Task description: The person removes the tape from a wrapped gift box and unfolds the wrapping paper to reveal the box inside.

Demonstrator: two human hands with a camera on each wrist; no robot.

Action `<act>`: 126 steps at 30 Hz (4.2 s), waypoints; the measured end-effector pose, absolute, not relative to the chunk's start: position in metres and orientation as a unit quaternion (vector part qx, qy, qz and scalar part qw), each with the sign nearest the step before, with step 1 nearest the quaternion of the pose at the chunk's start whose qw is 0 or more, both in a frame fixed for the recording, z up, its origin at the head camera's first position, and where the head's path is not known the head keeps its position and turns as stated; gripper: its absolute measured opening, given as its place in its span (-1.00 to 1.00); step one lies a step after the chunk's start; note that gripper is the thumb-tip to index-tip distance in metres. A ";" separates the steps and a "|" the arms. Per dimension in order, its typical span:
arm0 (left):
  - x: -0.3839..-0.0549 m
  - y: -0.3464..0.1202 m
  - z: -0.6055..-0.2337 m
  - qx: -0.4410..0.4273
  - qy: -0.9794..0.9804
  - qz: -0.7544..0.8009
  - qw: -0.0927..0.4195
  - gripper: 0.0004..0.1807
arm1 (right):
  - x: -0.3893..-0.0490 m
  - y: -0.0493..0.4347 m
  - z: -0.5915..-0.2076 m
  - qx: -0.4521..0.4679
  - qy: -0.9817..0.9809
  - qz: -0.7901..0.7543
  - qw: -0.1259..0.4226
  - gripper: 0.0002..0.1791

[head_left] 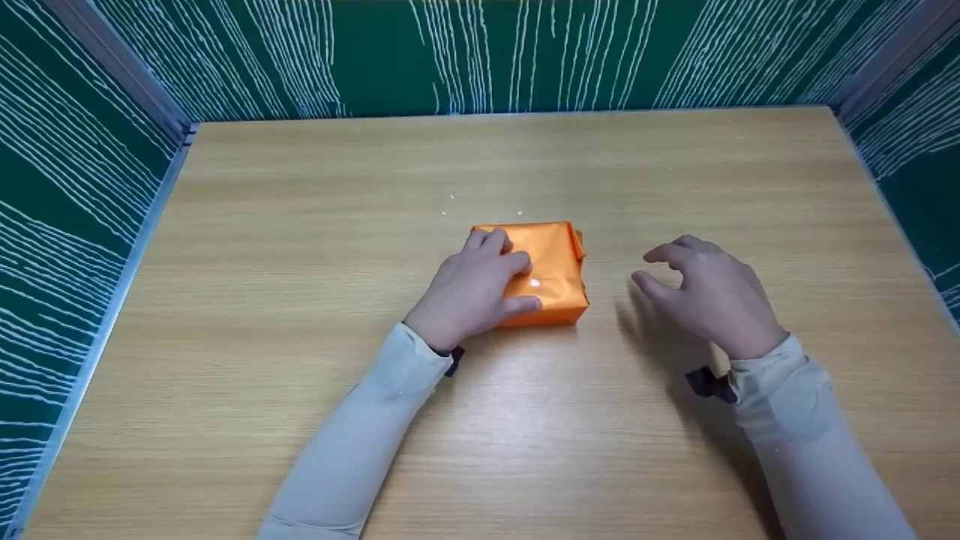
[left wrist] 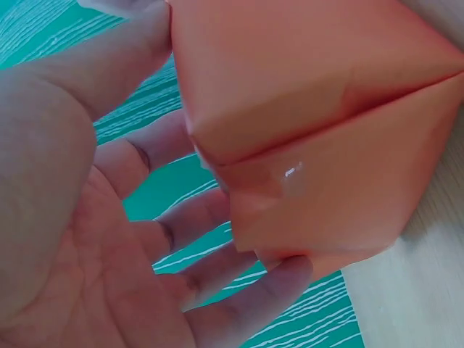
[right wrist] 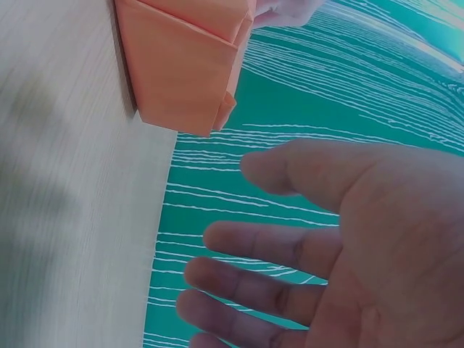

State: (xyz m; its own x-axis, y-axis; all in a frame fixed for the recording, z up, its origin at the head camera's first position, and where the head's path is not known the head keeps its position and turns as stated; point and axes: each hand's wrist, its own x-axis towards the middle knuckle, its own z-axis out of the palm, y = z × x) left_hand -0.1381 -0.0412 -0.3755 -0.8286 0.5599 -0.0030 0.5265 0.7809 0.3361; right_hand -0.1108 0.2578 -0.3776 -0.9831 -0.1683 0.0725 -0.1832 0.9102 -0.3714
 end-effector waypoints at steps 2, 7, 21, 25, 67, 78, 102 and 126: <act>-0.137 -0.041 -0.376 0.289 0.942 0.161 0.052 -0.55 | -0.110 0.258 -0.379 0.093 -0.977 0.193 0.020 -0.57; -0.136 -0.040 -0.377 0.291 0.943 0.157 0.044 -0.62 | -0.109 0.258 -0.380 0.091 -0.976 0.195 0.008 -0.55; -0.134 -0.037 -0.378 0.295 0.944 0.142 0.042 -0.61 | -0.109 0.257 -0.377 0.116 -0.973 0.197 0.030 -0.60; -0.134 -0.037 -0.377 0.297 0.944 0.137 0.038 -0.61 | -0.109 0.252 -0.373 0.127 -0.970 0.205 0.026 -0.57; -0.136 -0.034 -0.377 0.293 0.948 0.117 0.028 -0.61 | -0.129 0.192 -0.377 0.277 -0.951 0.134 0.015 -0.62; -0.136 -0.036 -0.379 0.300 0.947 0.113 0.029 -0.56 | -0.128 0.192 -0.380 0.299 -0.938 0.167 0.051 -0.79; -0.139 -0.041 -0.376 0.286 0.946 0.132 0.075 -0.23 | -0.130 0.190 -0.382 0.295 -0.939 0.176 0.036 -0.82; -0.139 -0.036 -0.380 0.292 0.950 0.114 0.007 -0.49 | -0.130 0.186 -0.384 0.272 -0.943 0.186 0.053 -0.97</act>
